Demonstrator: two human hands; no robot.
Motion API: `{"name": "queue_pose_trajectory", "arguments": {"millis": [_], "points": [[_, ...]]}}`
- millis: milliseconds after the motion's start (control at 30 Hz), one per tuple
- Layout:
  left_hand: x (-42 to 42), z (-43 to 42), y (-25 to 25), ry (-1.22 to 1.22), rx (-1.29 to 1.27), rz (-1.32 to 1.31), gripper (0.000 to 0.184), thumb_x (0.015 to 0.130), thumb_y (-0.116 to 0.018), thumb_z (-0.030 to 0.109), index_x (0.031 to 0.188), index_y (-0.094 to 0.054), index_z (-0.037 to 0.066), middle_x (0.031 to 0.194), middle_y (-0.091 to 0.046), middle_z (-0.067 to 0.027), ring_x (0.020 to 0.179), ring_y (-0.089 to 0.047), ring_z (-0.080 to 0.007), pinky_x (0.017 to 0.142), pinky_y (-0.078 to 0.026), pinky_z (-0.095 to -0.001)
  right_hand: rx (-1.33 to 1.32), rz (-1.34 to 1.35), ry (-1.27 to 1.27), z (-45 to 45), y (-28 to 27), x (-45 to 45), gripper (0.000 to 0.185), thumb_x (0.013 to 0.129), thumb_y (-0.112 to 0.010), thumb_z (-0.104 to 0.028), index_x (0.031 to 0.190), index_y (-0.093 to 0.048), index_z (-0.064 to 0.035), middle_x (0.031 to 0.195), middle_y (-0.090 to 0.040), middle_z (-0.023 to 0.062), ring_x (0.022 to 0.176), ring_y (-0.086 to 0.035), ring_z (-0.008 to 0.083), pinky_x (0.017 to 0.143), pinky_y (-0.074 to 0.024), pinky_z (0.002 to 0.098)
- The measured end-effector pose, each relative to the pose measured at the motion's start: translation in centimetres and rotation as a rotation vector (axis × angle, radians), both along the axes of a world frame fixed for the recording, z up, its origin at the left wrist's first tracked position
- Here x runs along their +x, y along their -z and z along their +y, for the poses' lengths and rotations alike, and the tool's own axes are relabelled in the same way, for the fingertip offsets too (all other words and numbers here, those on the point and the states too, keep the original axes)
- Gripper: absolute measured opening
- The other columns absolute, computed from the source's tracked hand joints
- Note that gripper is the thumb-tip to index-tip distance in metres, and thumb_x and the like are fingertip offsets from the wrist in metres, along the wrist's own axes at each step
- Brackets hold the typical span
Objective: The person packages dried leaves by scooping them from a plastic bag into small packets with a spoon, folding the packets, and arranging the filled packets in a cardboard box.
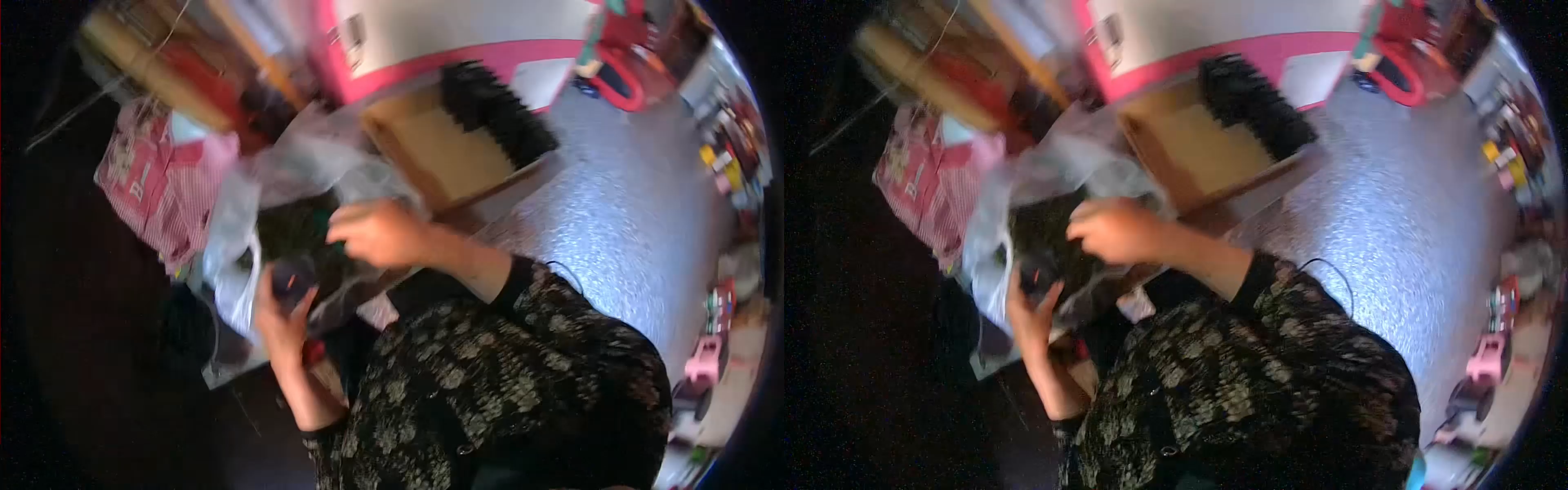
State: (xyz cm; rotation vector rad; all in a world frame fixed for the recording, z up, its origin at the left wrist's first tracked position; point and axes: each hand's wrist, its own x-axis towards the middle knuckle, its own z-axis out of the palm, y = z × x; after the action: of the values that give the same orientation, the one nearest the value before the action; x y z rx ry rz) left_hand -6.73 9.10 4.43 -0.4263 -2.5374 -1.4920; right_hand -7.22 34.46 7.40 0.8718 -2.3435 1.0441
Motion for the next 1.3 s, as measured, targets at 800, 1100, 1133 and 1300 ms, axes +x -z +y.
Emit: {"name": "queue_pose_trajectory", "arguments": {"millis": [800, 1100, 1133, 1300], "points": [[1.3, -0.6, -2.2, -0.171, 0.014, 0.009, 0.062, 0.062, -0.085, 0.004, 0.116, -0.054, 0.004, 0.097, -0.064, -0.009, 0.086, -0.06, -0.0181, 0.08, -0.049, -0.0309, 0.323, -0.216, -0.071, -1.7, 5.1, -6.3, 0.011, 0.075, -0.052, -0.001, 0.085, -0.056, -0.0034, 0.083, -0.061, 0.017, 0.08, -0.06, 0.0386, 0.067, -0.047, 0.045], [1.1, -0.4, -2.5, -0.172, -0.06, 0.057, 0.063, 0.062, -0.085, 0.007, 0.117, -0.054, 0.004, 0.096, -0.064, -0.0104, 0.087, -0.061, -0.0195, 0.08, -0.049, -0.0317, 0.022, -0.043, 0.178, -2.5, 4.1, -5.6, 0.016, 0.078, -0.061, -0.008, 0.092, -0.057, -0.0022, 0.085, -0.062, 0.0159, 0.078, -0.062, 0.0343, 0.07, -0.0497, 0.0404], [1.1, -0.4, -2.4, -0.176, -0.065, 0.062, 0.063, 0.062, -0.085, 0.008, 0.117, -0.054, 0.004, 0.096, -0.065, -0.011, 0.087, -0.061, -0.0198, 0.08, -0.049, -0.0321, 0.02, -0.042, 0.178, -2.5, 4.2, -5.7, 0.016, 0.078, -0.061, -0.008, 0.092, -0.057, -0.0022, 0.085, -0.062, 0.0159, 0.078, -0.062, 0.0343, 0.07, -0.0497, 0.0404], [1.0, -0.4, -2.3, -0.181, -0.073, 0.061, 0.063, 0.062, -0.085, 0.008, 0.117, -0.054, 0.004, 0.097, -0.065, -0.0121, 0.087, -0.062, -0.0208, 0.079, -0.05, -0.0332, 0.013, 0.019, 0.273, -2.3, 5.5, -6.9, 0.012, 0.079, -0.061, -0.011, 0.087, -0.059, -0.0031, 0.085, -0.062, 0.0172, 0.08, -0.061, 0.036, 0.07, -0.0501, 0.0399]]}}
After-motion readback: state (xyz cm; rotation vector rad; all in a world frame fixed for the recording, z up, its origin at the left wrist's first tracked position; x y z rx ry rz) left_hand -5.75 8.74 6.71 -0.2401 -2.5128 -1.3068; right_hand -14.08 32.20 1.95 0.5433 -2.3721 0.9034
